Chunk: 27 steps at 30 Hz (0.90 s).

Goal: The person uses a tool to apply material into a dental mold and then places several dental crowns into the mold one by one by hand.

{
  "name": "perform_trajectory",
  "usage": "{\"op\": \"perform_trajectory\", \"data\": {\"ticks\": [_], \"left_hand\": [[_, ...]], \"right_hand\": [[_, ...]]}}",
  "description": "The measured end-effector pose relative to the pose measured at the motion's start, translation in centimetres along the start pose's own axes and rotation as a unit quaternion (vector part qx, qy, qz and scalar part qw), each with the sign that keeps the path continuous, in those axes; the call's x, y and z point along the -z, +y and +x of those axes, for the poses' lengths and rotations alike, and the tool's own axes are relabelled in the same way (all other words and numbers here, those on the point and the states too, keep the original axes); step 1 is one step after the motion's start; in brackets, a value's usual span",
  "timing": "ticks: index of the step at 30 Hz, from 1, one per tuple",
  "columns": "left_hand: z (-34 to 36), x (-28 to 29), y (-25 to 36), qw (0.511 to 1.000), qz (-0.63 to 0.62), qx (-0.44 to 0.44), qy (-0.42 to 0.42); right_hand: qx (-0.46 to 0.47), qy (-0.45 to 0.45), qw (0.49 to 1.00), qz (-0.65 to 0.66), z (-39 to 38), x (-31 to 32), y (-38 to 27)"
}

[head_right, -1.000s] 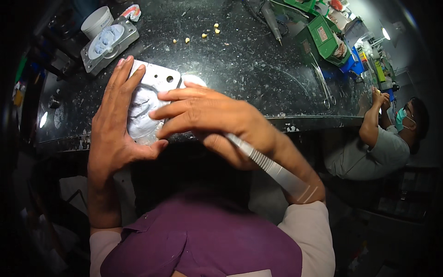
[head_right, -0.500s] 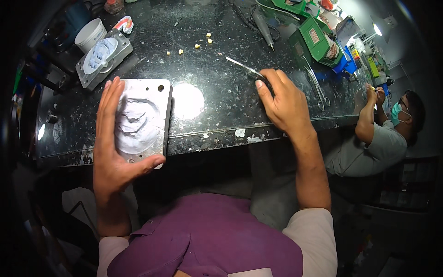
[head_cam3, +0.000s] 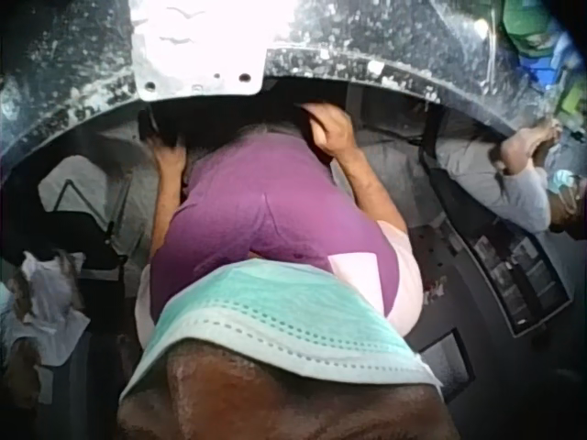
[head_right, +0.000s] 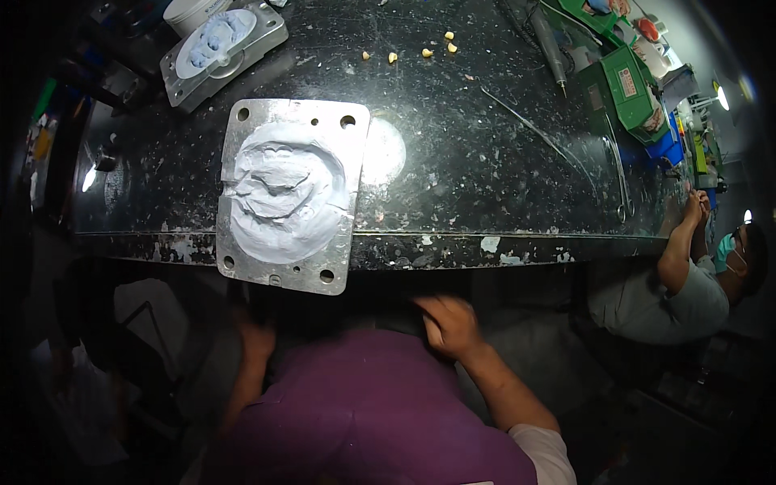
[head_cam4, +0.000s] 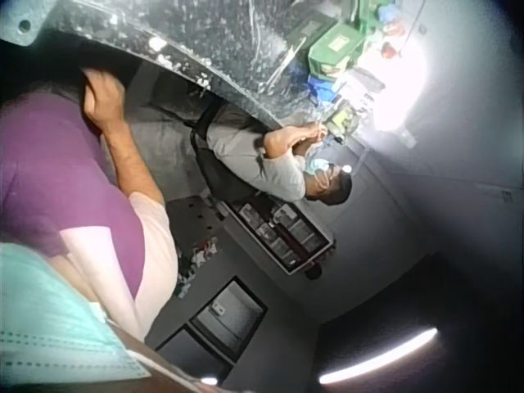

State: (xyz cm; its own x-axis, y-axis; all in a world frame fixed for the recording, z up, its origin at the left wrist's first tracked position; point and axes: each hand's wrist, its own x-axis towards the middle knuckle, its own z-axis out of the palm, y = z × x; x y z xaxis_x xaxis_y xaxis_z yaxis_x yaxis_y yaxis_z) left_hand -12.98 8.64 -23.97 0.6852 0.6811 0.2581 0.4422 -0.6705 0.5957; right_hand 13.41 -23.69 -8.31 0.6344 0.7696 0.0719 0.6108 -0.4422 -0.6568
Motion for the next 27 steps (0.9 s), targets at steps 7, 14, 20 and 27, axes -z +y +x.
{"op": "perform_trajectory", "data": {"ticks": [7,14,20,27], "left_hand": [[5.0,-8.4,-11.6,0.96,0.043,0.026,-0.277],[10.8,-7.4,-1.8,0.902,-0.319,0.157,-0.246],[5.7,3.9,10.0,0.876,-0.309,0.065,-0.364],[9.3,14.3,11.6,0.911,-0.401,-0.034,0.091]], "right_hand": [[-0.098,-0.053,0.975,-0.192,-1.0,-8.1,12.5],[-0.011,-0.011,0.979,-0.201,4.2,-5.5,16.2],[-0.043,-0.306,0.947,-0.084,9.2,-2.0,7.8],[-0.055,-0.426,0.899,-0.08,8.6,-6.2,0.8]]}}
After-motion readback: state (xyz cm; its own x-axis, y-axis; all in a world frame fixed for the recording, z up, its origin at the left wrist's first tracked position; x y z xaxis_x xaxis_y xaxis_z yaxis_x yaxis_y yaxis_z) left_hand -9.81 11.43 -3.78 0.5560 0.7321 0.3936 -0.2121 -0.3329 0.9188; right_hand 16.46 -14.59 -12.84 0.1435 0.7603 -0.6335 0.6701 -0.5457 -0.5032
